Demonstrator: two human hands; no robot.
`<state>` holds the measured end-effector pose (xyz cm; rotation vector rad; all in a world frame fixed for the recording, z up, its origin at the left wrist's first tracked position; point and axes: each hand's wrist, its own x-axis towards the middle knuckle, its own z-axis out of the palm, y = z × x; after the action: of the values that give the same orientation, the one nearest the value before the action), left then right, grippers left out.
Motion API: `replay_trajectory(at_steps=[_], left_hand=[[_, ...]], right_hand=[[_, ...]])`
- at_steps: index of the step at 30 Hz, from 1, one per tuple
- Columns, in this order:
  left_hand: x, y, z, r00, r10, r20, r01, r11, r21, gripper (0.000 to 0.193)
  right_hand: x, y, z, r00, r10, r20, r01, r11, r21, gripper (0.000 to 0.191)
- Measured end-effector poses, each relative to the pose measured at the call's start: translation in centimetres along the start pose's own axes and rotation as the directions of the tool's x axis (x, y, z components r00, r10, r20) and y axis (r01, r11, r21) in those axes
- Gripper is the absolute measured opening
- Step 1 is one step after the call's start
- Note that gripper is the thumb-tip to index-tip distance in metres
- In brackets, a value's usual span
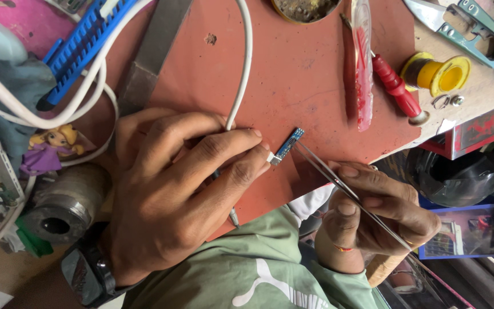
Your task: The person solders a small circuit board on a cluttered workbench, holding the board with tweezers while applying a soldering iron, then touches the board and wires with a probe and holds the board under a blue light to check it before resuming soldering.
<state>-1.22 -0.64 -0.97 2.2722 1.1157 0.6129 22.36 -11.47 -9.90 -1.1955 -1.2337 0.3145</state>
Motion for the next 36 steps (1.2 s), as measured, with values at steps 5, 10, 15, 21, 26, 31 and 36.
replay_trajectory(at_steps=[5, 10, 15, 21, 26, 31, 36], left_hand=[[-0.01, -0.01, 0.03, 1.0, 0.002, -0.001, -0.002, 1.0, 0.005, 0.015], [-0.05, -0.02, 0.0, 1.0, -0.001, 0.003, 0.001, 1.0, 0.001, 0.015], [-0.11, -0.05, 0.07, 1.0, 0.006, -0.001, -0.006, 1.0, 0.007, 0.016], [-0.22, -0.04, 0.31, 1.0, 0.018, -0.002, -0.018, 1.0, -0.011, 0.018], [-0.28, 0.16, 0.54, 0.999, 0.049, 0.007, -0.049, 0.998, 0.032, 0.022], [-0.23, 0.42, 0.52, 0.996, 0.034, 0.087, -0.043, 0.994, 0.097, 0.034], [-0.1, 0.58, 0.39, 0.993, 0.012, 0.117, -0.023, 0.995, 0.092, 0.035]], right_hand=[[0.01, 0.14, 0.13, 0.999, -0.031, -0.022, 0.031, 1.0, -0.003, 0.041], [-0.02, 0.1, 0.04, 1.0, -0.017, -0.026, 0.017, 1.0, 0.026, 0.039], [-0.05, -0.21, -0.11, 1.0, -0.006, -0.016, 0.005, 1.0, -0.009, 0.038], [-0.39, -0.3, 0.06, 0.999, -0.003, -0.033, 0.003, 1.0, -0.007, 0.039], [-0.5, -0.27, -0.15, 1.0, 0.003, -0.009, -0.003, 0.999, -0.042, 0.039], [-0.23, -0.38, -0.33, 1.0, -0.003, 0.005, 0.004, 0.996, -0.09, 0.039], [-0.22, -0.82, 0.47, 1.0, 0.017, -0.02, -0.018, 1.0, -0.018, 0.042]])
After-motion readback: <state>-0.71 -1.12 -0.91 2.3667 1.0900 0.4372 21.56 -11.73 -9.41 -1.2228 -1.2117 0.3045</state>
